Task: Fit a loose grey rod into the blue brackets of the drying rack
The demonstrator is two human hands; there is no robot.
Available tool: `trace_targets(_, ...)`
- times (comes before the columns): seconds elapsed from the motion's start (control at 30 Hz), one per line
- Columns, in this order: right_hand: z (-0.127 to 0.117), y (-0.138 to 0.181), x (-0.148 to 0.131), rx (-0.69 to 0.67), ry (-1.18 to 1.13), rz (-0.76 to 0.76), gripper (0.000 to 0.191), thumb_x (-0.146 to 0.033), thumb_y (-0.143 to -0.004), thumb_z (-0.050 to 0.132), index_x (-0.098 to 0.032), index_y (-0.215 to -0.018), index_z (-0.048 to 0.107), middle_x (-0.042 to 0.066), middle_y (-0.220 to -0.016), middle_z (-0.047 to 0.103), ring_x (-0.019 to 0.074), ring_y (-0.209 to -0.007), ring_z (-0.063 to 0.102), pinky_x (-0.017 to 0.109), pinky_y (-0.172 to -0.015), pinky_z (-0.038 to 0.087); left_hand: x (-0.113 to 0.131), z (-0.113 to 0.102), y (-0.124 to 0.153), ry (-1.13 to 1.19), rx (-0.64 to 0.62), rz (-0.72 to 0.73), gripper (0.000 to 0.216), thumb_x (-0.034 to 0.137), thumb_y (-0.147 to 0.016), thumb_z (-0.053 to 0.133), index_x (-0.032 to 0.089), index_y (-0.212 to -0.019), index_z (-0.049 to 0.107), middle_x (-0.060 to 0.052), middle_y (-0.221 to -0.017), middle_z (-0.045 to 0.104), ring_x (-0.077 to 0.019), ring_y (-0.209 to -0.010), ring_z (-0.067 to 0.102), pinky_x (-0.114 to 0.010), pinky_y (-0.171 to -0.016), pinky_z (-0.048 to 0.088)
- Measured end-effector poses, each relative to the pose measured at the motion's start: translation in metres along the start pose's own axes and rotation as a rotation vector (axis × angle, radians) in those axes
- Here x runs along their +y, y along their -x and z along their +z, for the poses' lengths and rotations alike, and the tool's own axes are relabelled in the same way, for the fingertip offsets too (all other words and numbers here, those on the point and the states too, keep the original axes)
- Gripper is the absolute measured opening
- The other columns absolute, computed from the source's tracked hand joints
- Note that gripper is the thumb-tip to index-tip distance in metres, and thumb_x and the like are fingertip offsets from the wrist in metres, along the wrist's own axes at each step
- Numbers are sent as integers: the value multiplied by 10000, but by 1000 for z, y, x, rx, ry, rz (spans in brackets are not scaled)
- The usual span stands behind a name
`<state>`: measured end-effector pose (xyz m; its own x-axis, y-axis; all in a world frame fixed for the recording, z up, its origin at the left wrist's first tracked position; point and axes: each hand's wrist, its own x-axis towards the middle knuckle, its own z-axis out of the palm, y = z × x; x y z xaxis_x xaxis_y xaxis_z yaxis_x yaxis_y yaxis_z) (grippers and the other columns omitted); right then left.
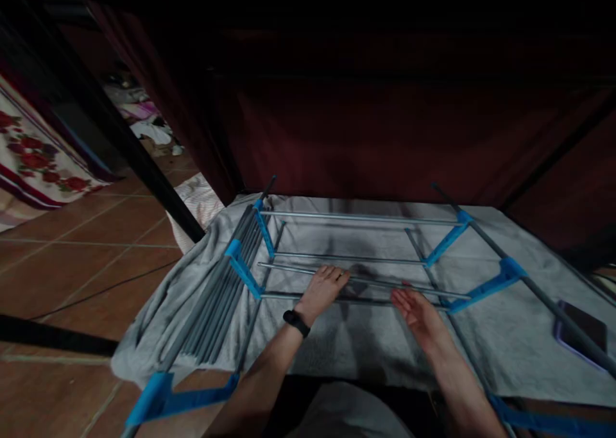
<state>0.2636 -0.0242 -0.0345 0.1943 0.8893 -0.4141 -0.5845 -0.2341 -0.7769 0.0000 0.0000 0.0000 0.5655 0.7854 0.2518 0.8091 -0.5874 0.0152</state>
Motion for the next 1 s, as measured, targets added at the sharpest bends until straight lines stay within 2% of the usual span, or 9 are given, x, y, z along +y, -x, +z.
trace_targets(0.13,-1,-24,9,2,-77,32,83,-166,-818,624,-225,-806,681,19,-837,743,149,-837,725,297,-879,612,-5,2,-1,-62,-23,34,384,102,-945,411,213,-1297,516,-65,-1080,630,-195,-994,567,-356,-930,413)
trace_targets(0.37,-25,-53,11,-8,-54,2,77,-164,-827,663,-225,-781,673,3,-849,734,134,-813,724,287,-887,610,-13,15,-1,-133,-76,39,434,61,-933,402,206,-1335,478,-58,-1078,632,-185,-971,572,-349,-915,405)
trace_targets(0.67,-60,-80,5,110,-127,57,158,-76,-811,595,-219,-803,660,4,-793,724,125,-760,724,240,-783,628,-26,30,4,-156,-102,34,454,32,-916,386,157,-1342,479,-78,-1065,637,-191,-954,578,-359,-918,409)
trace_targets(0.8,-69,-91,3,122,-122,76,135,-96,-815,605,-224,-807,646,8,-808,736,127,-762,726,244,-797,620,-31,36,9,-68,-90,-20,449,39,-916,371,174,-1321,511,-86,-1041,639,-205,-966,578,-368,-925,403)
trace_targets(0.93,-60,-95,-3,121,-122,67,122,-88,-805,615,-206,-814,643,24,-807,741,142,-757,729,267,-769,631,-37,41,18,140,14,-141,489,34,-907,329,242,-1283,564,-74,-992,643,-224,-959,582,-393,-939,397)
trace_targets(1.0,-54,-94,-7,121,-122,65,120,-82,-801,617,-198,-811,645,32,-803,742,149,-747,729,274,-747,635,-42,42,25,161,46,-216,515,20,-890,319,248,-1270,582,-72,-988,650,-231,-949,586,-406,-945,400)
